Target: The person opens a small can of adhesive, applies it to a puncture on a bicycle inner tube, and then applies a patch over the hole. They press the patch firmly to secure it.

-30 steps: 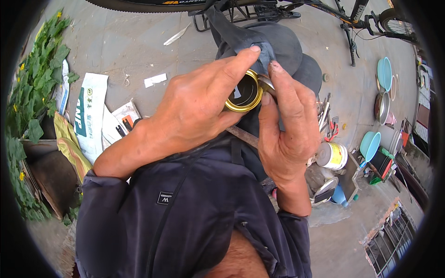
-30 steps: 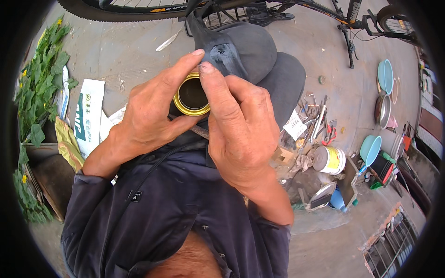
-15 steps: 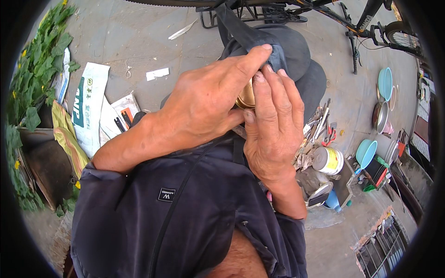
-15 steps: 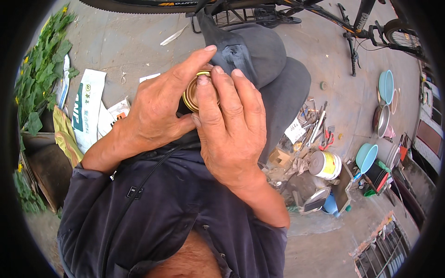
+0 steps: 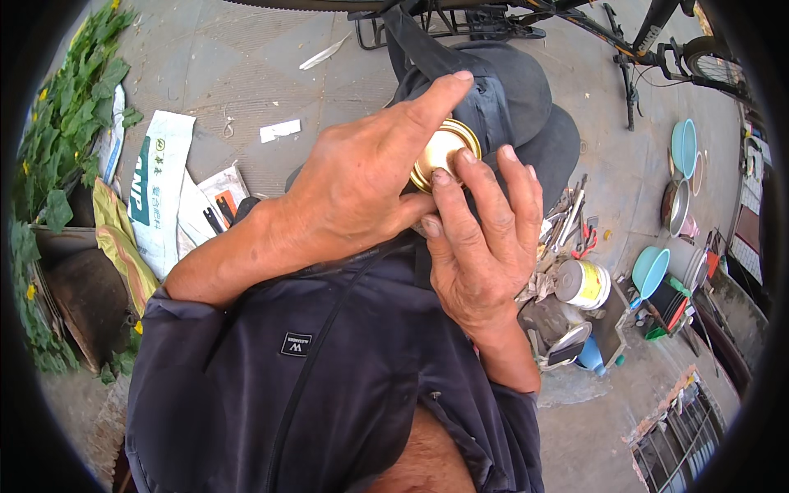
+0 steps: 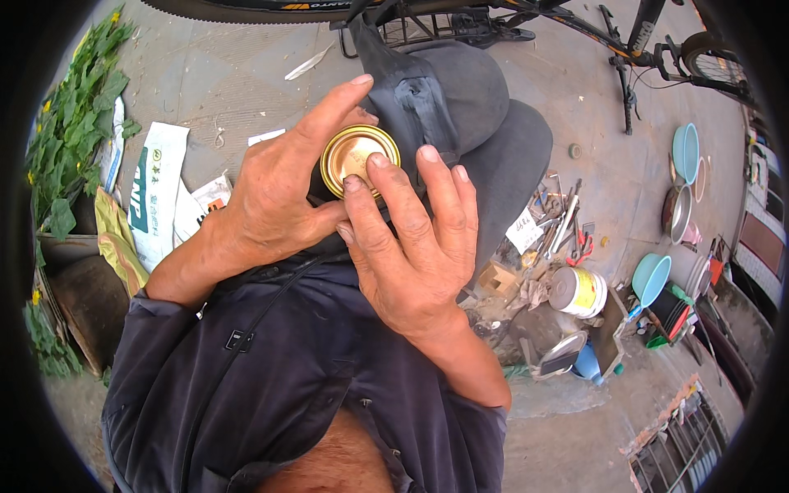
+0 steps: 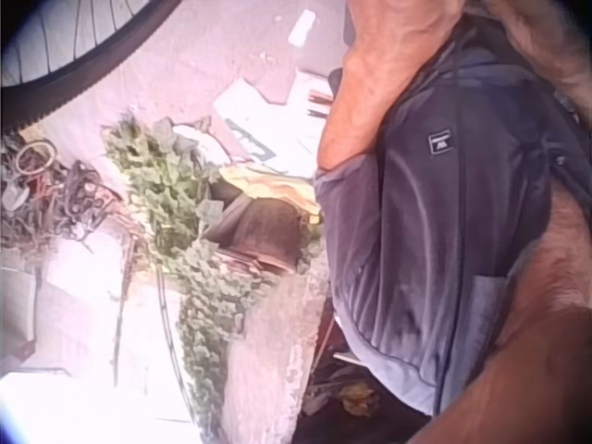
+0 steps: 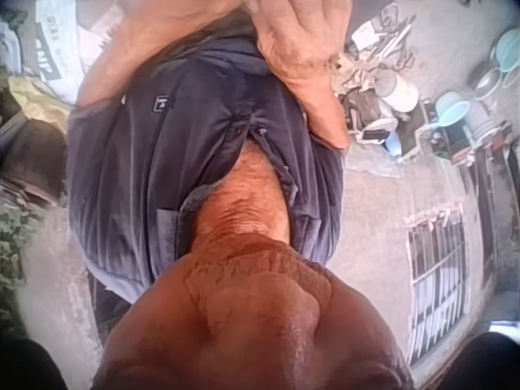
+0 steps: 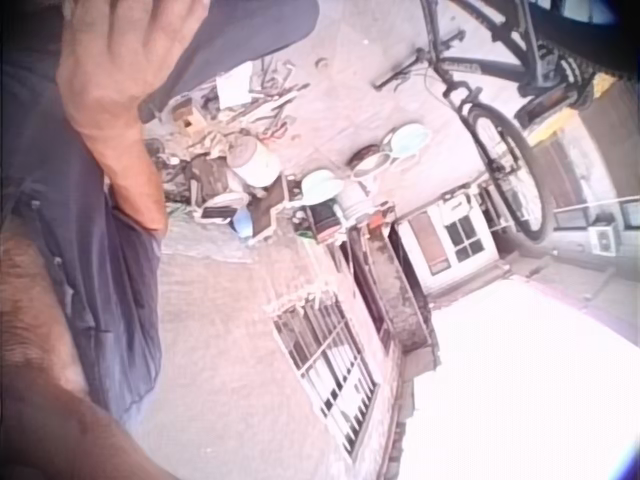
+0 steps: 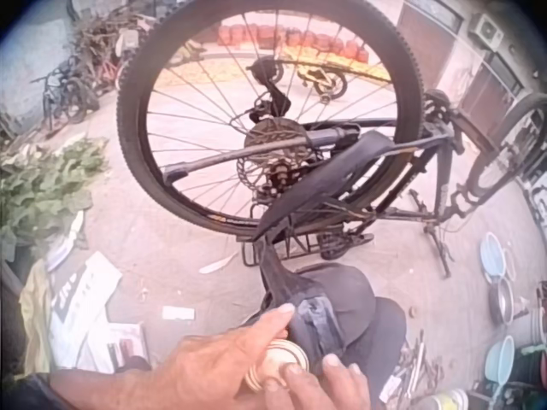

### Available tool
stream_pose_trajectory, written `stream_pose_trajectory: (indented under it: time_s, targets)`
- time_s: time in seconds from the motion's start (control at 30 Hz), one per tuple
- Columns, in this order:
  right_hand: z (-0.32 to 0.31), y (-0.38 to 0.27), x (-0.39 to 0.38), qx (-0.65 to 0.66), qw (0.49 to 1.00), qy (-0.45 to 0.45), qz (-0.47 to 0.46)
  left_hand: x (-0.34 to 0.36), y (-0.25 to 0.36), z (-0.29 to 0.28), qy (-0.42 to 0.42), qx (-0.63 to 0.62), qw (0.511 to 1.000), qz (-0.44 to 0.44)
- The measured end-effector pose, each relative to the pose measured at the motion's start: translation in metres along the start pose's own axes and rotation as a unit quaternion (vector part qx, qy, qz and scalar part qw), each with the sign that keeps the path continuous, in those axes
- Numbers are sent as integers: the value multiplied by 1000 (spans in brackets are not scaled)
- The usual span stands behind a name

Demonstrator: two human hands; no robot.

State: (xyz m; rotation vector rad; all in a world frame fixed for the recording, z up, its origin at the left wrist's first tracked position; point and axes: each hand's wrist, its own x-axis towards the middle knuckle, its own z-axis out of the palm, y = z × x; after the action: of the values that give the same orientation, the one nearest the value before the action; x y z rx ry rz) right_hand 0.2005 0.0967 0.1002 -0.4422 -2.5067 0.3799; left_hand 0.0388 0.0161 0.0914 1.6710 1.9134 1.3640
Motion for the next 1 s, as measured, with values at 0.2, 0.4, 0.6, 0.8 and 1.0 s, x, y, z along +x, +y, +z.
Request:
stream_pose_trajectory:
  time_s: [0.2,0.4,0.6,0.8,1.0]
  targets:
    - [-3,-1,1,21,999,-43,12,-4,-3,3,7,-10,1000,-4]
    - [-8,1,1,38,997,-70,13,-7,-8,8,26,11,999,34]
    - [0,4,-1,271,952,80,116,-2,0,0,17,26,999,41]
    - [-11,-21,-1,512,768,78,376,5,20,-10,11,-1,998,69]
    - [-24,-21,8,565,691,-46,448,5,31,-11,-11,-24,995,91]
